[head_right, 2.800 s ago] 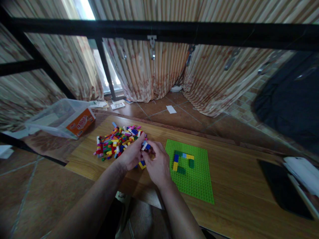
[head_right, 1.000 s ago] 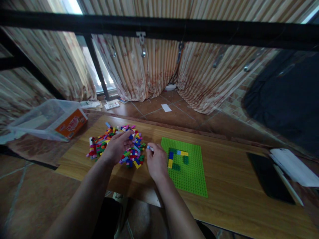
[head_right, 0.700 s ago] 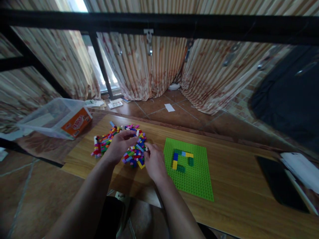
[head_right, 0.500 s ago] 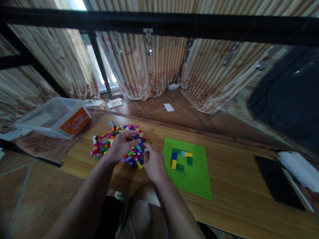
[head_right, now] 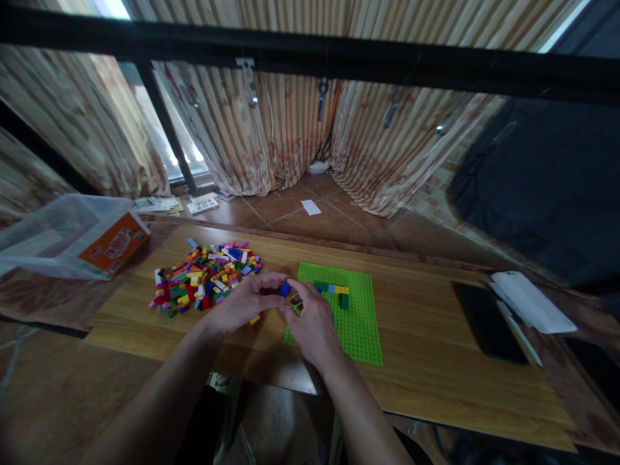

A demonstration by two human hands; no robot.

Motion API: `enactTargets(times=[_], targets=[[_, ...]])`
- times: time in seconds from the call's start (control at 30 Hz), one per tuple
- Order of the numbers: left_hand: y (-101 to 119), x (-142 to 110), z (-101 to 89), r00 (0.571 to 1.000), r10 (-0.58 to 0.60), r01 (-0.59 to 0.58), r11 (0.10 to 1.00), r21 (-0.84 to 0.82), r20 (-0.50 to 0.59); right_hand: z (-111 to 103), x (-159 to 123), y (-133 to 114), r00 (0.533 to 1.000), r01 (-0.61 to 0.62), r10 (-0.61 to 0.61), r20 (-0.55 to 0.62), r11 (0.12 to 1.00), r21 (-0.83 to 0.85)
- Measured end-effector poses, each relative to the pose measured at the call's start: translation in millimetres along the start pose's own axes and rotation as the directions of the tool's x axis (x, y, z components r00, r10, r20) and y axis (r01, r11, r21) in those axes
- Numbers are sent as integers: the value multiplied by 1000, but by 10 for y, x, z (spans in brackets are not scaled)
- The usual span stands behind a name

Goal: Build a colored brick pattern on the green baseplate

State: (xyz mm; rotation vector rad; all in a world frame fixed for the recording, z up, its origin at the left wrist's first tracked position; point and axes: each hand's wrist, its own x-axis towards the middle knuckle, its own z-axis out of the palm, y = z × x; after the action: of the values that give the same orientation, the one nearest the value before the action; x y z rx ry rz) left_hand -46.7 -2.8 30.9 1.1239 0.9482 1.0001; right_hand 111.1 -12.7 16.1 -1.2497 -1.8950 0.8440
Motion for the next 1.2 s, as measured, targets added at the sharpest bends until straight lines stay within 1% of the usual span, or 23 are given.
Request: enactTargets(times=[0.1,0.2,0.27,0.4,0.5,0.63,0.7,0.77,0.83,0.9,0.93,1.0,1.07,1.2], targets=[[-46,47,96,997,-74,76,993,-93,33,-113,-49,13,1000,5,-6,-22,999,-41],[-81,69,200,993,-83,95,983,-158,84,-228,-97,21,999,14,-15,-40,999,-30],[-100,75,263,993,-80,97,969,-229,84,-304,-126,27,999,8,-7,-50,1000,4],[-118,79,357,988,-137,152,919,-363,68,-427,-173,69,997,-31,35,-65,997,68],[-117,84,421,985,-158,171,897,-408,67,-477,-192,117,996,-29,36,-82,996,82],[-126,106,514,984,-159,177,884,-433,78,-535,-196,144,992,-19,25,-127,999,48],[-139,126,542,985,-159,174,891,-419,71,-588,-192,158,989,-31,33,-143,999,19],[-157,154,543,985,-172,171,914,-368,28,-661,-189,203,985,-54,54,-166,999,4],[-176,186,515,980,-188,160,942,-295,-67,-744,-194,290,975,-88,89,-202,996,17],[-189,216,469,965,-185,143,964,-223,-184,-821,-212,406,966,-124,130,-223,991,40],[-194,227,445,956,-181,138,972,-191,-231,-852,-227,466,965,-145,152,-216,988,46],[-199,241,410,944,-173,139,981,-136,-281,-892,-268,574,967,-183,187,-172,982,43],[-202,244,400,944,-174,152,983,-100,-279,-901,-315,651,970,-208,210,-121,978,30],[-222,238,442,962,-194,190,981,-39,-195,-867,-378,720,970,-240,240,-44,971,9]])
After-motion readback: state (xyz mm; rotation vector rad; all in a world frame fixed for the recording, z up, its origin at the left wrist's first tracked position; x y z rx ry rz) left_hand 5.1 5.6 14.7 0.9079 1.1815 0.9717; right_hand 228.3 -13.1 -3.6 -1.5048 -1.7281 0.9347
